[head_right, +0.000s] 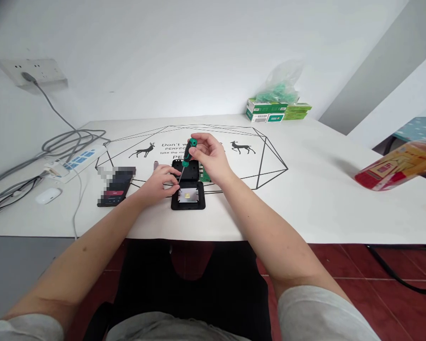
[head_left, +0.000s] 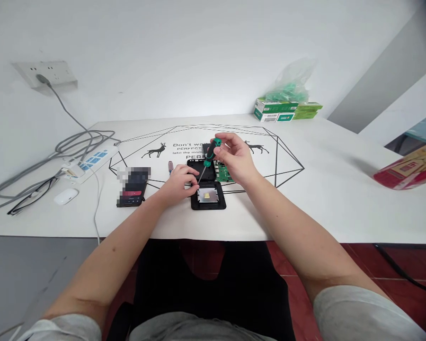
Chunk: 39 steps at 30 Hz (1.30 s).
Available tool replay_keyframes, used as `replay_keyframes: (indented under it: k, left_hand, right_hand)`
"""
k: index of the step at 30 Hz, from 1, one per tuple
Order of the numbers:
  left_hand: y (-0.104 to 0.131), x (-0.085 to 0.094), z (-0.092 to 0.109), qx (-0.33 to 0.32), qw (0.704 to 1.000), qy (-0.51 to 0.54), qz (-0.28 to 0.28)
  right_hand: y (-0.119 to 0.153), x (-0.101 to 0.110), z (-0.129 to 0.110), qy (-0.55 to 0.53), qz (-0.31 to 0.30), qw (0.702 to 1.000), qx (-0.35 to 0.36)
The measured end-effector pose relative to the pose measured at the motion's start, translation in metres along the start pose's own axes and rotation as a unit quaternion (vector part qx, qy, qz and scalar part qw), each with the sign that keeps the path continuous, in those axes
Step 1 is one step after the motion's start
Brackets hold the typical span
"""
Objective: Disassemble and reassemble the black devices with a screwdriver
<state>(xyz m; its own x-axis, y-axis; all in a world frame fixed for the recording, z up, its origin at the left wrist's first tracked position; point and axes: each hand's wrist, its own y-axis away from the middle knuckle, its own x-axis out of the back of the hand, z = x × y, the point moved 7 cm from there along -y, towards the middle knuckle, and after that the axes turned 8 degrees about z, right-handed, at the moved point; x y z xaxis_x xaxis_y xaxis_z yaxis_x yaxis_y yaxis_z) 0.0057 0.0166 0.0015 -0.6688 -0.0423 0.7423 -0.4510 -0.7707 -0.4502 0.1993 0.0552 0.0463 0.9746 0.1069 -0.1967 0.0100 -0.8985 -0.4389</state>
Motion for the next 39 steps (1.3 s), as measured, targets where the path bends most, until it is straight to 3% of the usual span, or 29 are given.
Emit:
replay_keyframes:
  k: [6,14,24,35,39]
  left_hand:
    - [0.000,0.001,-0.012,0.041,0.997,-0.059,0.038]
    - [-0.001,0.003,-0.019,0.054,0.993,-0.087,0.056]
    - [0.000,-0.002,-0.018,0.026,0.996,-0.080,0.037]
    - [-0.002,-0.004,-0.010,0.013,0.999,-0.039,0.016]
    - [-0.003,-0.001,-0.012,0.039,0.997,-0.060,0.040]
  right_hand:
    - [-0.008,0.016,0.002,-0.001,0.064,0.998,0.013]
    - [-0.007,0.010,0.005,0.054,0.024,0.998,0.008]
    - [-0.008,0.008,0.008,0.083,0.019,0.996,0.032]
    - [-0.008,0.013,0.009,0.033,0.058,0.998,0.020]
    - [-0.009,0.015,0.009,0.042,0.066,0.997,0.018]
